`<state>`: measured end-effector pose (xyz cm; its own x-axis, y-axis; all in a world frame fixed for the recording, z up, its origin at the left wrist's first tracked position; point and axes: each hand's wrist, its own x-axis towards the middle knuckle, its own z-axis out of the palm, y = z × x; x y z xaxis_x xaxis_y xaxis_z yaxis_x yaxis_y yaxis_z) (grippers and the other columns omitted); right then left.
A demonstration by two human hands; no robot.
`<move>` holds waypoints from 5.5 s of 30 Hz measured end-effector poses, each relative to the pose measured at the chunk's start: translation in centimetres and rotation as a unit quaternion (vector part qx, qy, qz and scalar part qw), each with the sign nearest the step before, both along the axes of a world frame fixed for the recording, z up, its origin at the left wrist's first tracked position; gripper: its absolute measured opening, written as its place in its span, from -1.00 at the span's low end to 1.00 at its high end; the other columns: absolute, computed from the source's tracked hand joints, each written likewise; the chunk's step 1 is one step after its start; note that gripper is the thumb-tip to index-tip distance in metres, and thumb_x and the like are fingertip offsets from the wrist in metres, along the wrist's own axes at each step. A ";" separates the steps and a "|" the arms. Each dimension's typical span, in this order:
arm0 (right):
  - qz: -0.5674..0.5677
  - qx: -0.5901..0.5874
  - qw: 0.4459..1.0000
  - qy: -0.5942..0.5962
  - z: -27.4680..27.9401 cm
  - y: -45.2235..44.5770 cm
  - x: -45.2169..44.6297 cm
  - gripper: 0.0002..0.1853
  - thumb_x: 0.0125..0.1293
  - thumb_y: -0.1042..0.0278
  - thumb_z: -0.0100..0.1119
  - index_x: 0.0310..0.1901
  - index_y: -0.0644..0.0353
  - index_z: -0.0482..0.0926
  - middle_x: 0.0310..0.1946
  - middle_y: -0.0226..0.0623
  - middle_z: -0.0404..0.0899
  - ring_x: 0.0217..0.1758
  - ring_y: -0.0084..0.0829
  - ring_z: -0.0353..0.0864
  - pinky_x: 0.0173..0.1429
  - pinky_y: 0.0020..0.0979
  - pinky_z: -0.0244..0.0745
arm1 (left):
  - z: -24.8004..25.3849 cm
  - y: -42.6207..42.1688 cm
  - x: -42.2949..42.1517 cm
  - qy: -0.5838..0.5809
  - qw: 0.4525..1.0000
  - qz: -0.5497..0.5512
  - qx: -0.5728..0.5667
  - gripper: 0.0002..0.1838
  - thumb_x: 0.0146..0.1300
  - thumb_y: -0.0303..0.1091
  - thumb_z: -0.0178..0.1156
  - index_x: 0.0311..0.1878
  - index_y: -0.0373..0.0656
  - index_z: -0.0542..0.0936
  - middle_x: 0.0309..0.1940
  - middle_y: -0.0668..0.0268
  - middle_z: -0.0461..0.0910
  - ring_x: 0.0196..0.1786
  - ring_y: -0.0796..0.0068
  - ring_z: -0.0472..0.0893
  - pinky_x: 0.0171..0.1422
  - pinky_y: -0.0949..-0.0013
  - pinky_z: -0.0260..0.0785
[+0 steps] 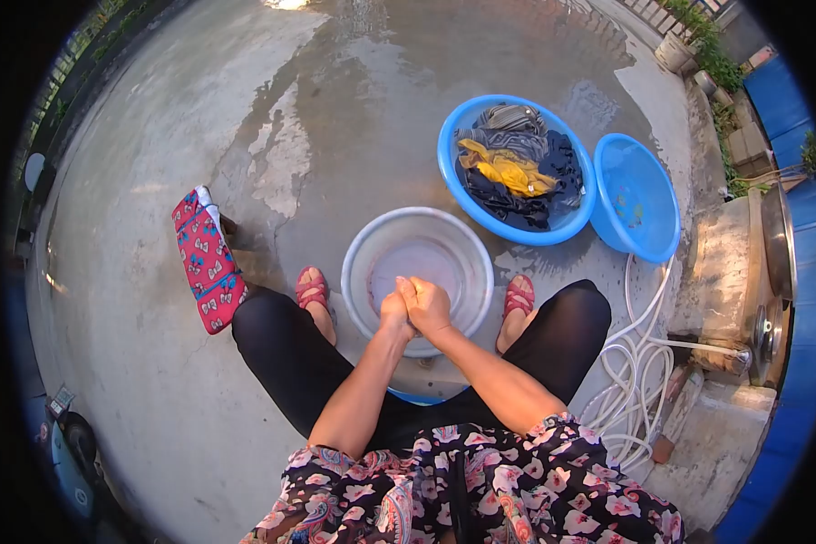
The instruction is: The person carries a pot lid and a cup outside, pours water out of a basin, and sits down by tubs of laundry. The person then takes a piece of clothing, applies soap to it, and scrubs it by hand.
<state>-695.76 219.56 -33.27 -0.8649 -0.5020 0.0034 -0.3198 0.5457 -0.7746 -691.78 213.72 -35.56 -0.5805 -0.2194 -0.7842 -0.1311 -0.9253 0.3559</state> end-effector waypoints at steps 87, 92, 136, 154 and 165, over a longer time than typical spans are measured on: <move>0.044 0.028 0.998 0.034 1.2 0.1 0.7 -0.58 0.15 -0.05 0.01 -0.64 0.13 0.50 -0.68 -0.08 0.45 -0.57 -0.02 0.46 -0.54 -0.14 0.29 | -1.7 -0.7 -0.2 0.021 0.992 0.095 0.076 -0.71 0.31 -0.17 -0.17 -0.21 -0.22 0.39 -0.37 0.18 0.48 -0.41 0.29 0.52 -0.40 0.16 0.41; 0.025 0.025 0.999 0.026 0.9 0.1 -0.4 -0.56 0.16 -0.04 0.00 -0.67 0.15 0.46 -0.69 -0.07 0.43 -0.58 -0.01 0.44 -0.52 -0.14 0.30 | -0.6 0.3 -0.3 0.020 0.999 0.016 0.026 -0.70 0.31 -0.16 -0.17 -0.25 -0.21 0.41 -0.37 0.19 0.48 -0.39 0.31 0.52 -0.37 0.18 0.41; 0.061 0.023 0.996 0.054 1.4 0.5 1.3 -0.55 0.17 -0.04 -0.01 -0.67 0.17 0.43 -0.71 -0.09 0.42 -0.61 -0.02 0.40 -0.55 -0.16 0.23 | -0.5 0.5 0.8 0.002 0.998 0.054 0.026 -0.69 0.32 -0.11 -0.17 -0.29 -0.14 0.43 -0.40 0.27 0.50 -0.38 0.38 0.53 -0.36 0.26 0.42; 0.073 0.026 0.995 0.067 1.8 0.6 0.0 -0.63 0.14 0.03 0.06 -0.65 0.13 0.46 -0.70 -0.08 0.43 -0.60 0.00 0.41 -0.56 -0.16 0.24 | -0.4 0.3 0.9 0.014 0.998 0.053 0.037 -0.69 0.31 -0.09 -0.17 -0.23 -0.15 0.40 -0.35 0.22 0.49 -0.35 0.34 0.53 -0.35 0.24 0.43; -0.037 -0.143 0.938 -0.313 0.7 1.9 -5.0 -0.57 0.18 0.01 0.07 -0.63 0.23 0.44 -0.74 -0.45 0.34 -0.72 -0.61 0.25 -0.64 -0.47 0.14 | -0.6 -0.4 1.7 0.103 0.982 -0.094 0.124 -0.53 0.25 0.01 -0.10 0.00 -0.21 0.39 -0.16 0.17 0.51 -0.14 0.31 0.54 -0.09 0.21 0.41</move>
<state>-700.78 221.46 -32.57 -0.7742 -0.4970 -0.3920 0.2778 0.2896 -0.9159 -690.05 213.32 -36.18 -0.7450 0.0892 -0.6611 -0.2562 -0.9533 0.1600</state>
